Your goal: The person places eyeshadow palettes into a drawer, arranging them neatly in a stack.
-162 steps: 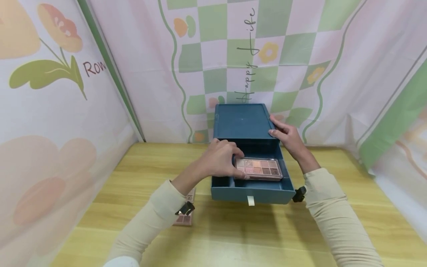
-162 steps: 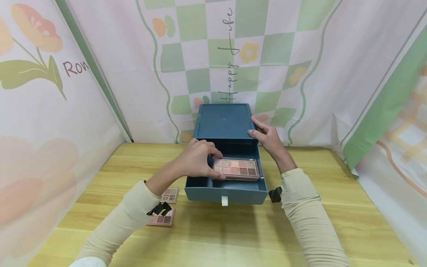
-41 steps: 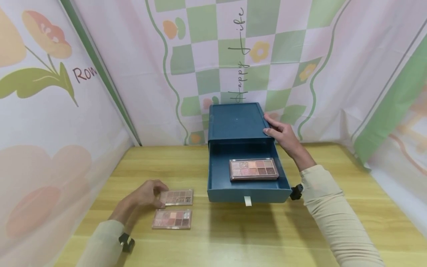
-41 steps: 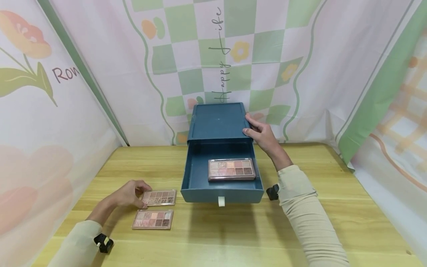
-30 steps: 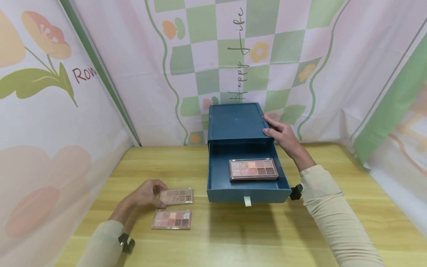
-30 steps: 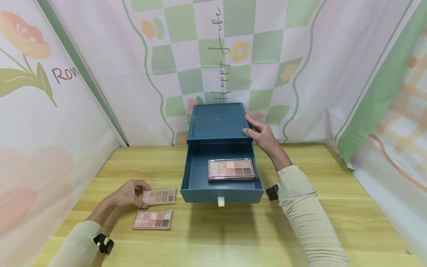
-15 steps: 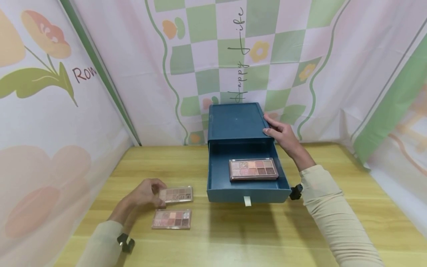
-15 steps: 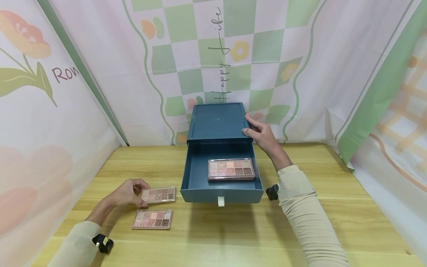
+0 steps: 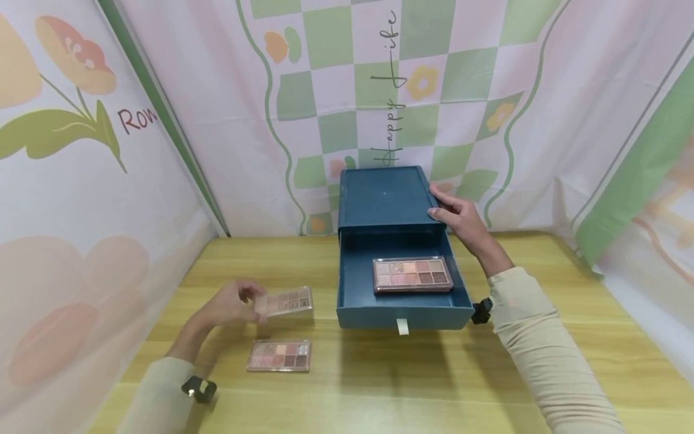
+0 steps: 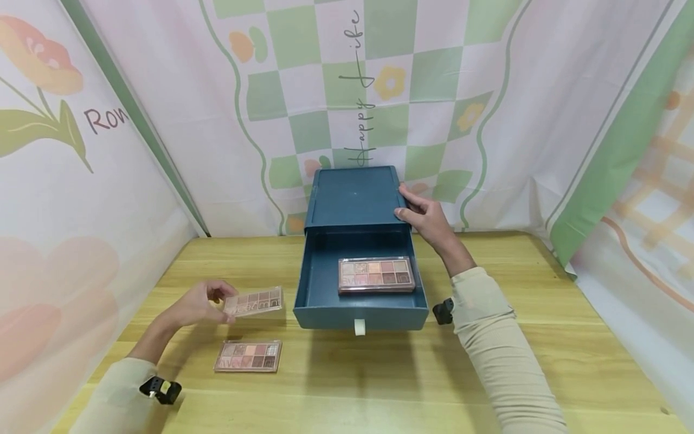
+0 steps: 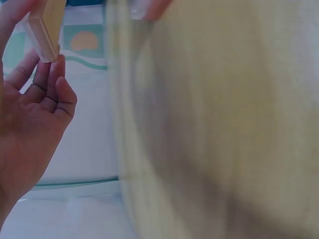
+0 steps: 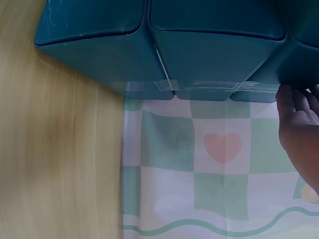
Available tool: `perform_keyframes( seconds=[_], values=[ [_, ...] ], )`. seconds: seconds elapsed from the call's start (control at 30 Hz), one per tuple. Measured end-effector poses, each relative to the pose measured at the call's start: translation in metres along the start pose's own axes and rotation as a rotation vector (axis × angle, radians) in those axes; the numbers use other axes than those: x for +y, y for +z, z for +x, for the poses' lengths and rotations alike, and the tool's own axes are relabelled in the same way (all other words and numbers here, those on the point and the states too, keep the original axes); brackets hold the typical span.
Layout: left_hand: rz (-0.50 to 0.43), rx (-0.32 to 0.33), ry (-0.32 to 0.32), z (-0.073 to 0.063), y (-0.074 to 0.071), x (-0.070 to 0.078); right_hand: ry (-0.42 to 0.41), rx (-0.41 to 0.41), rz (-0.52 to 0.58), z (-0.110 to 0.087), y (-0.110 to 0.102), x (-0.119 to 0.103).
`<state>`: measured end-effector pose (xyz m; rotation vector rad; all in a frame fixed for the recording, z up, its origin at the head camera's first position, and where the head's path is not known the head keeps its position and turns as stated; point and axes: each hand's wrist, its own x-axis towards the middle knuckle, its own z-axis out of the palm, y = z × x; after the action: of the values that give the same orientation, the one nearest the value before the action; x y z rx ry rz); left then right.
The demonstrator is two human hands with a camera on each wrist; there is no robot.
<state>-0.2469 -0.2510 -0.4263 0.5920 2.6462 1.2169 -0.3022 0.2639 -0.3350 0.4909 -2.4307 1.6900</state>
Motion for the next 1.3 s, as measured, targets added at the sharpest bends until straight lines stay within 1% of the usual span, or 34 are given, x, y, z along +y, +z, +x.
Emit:
perform_keyframes(
  seconds=[0.07,0.23,0.37,0.6,0.83,1.03,1.3],
  values=[
    [0.003,0.002,0.022,0.000,-0.004,0.002,0.005,0.001,-0.007,0.000,0.000,0.000],
    [0.004,0.013,0.044,-0.002,-0.012,0.009,0.016,-0.012,-0.018,0.001,-0.002,0.001],
    [0.008,0.028,0.075,-0.002,-0.016,0.014,0.017,-0.014,-0.007,0.001,-0.002,0.000],
    [-0.042,0.035,0.132,-0.002,-0.024,0.027,0.015,-0.011,-0.004,0.002,-0.002,0.000],
    [-0.061,0.048,0.171,-0.001,-0.027,0.038,0.011,-0.017,0.008,0.001,-0.001,0.001],
    [-0.068,0.076,0.201,0.001,-0.029,0.048,0.014,-0.011,0.018,0.001,-0.001,0.002],
    [-0.094,0.101,0.274,0.000,-0.032,0.062,0.003,-0.006,0.044,0.002,0.000,0.002]
  ],
)
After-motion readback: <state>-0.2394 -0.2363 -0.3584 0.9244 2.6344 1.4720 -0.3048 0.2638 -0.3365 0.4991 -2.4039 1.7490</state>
